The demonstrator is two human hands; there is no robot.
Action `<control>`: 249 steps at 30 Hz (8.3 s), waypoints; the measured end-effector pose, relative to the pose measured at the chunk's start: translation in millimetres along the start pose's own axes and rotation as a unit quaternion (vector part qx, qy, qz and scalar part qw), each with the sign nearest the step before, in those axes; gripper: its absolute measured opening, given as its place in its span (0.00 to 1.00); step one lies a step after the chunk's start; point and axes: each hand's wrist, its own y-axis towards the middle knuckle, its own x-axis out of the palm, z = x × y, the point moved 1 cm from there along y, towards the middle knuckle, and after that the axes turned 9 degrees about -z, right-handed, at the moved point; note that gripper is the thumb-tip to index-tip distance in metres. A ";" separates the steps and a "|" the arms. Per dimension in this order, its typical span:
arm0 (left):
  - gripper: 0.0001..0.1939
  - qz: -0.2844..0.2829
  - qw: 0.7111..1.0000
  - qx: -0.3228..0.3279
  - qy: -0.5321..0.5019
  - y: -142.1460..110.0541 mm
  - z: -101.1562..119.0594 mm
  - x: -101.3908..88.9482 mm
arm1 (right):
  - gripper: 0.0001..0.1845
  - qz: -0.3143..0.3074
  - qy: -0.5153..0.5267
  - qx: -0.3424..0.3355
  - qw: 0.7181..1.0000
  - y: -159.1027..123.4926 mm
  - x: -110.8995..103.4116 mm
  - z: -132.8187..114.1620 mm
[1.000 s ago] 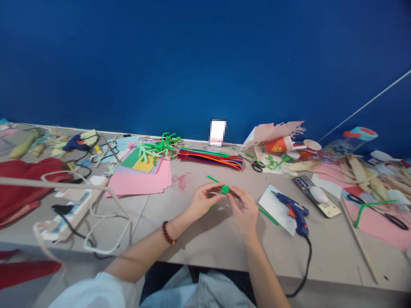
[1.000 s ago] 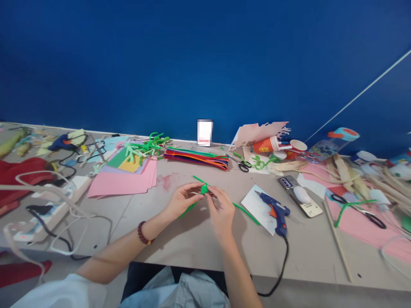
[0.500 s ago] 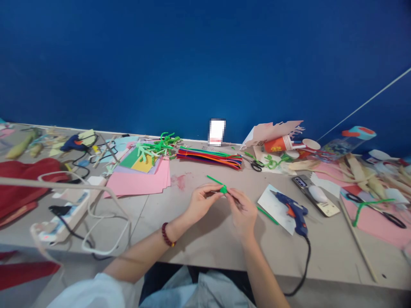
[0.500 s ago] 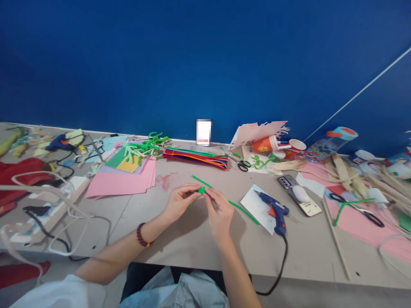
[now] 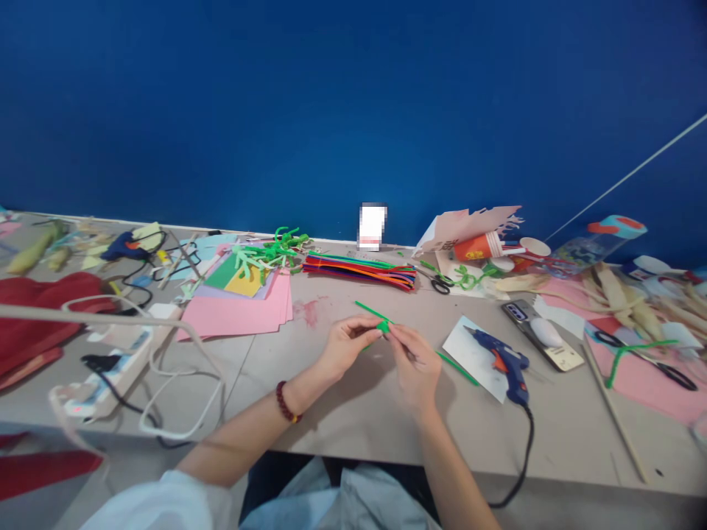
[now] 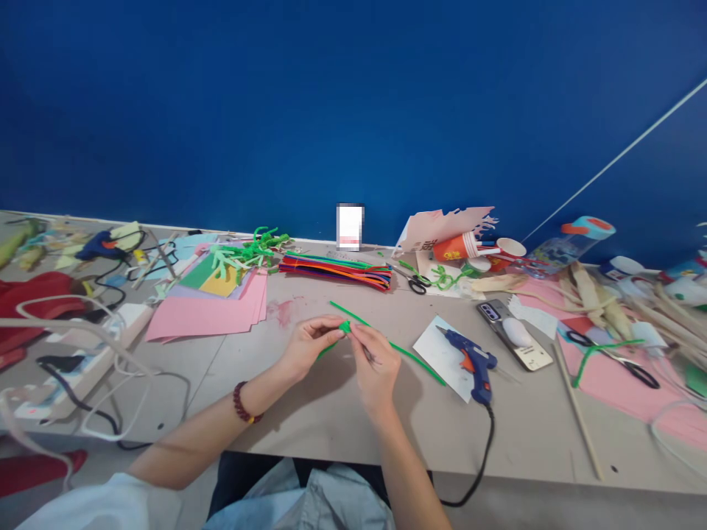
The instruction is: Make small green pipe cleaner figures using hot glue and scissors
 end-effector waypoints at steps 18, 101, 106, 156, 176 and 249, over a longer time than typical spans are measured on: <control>0.19 -0.058 0.997 -0.045 -0.021 1.6 4.2 -3.3 | 0.09 0.043 0.103 0.086 0.990 0.4 2.0 8.7; 0.14 -0.111 0.981 0.053 0.153 13.4 8.9 -21.8 | 0.08 -0.053 0.066 0.097 0.992 1.3 4.8 8.9; 0.12 -0.114 0.951 0.104 0.268 11.1 10.3 -20.3 | 0.08 -0.029 0.098 0.142 0.985 0.2 4.2 10.4; 0.13 -0.109 0.975 -0.184 -0.052 12.2 -7.1 -17.9 | 0.13 -0.056 0.262 0.206 0.941 3.0 9.5 12.6; 0.16 -0.194 0.950 -0.228 -0.088 6.0 -8.2 -6.5 | 0.13 -0.163 0.339 0.265 0.888 3.0 9.5 2.3; 0.22 -0.233 0.954 -0.185 -0.022 -0.7 -0.4 1.2 | 0.14 -0.185 0.479 0.309 0.800 7.5 3.5 4.6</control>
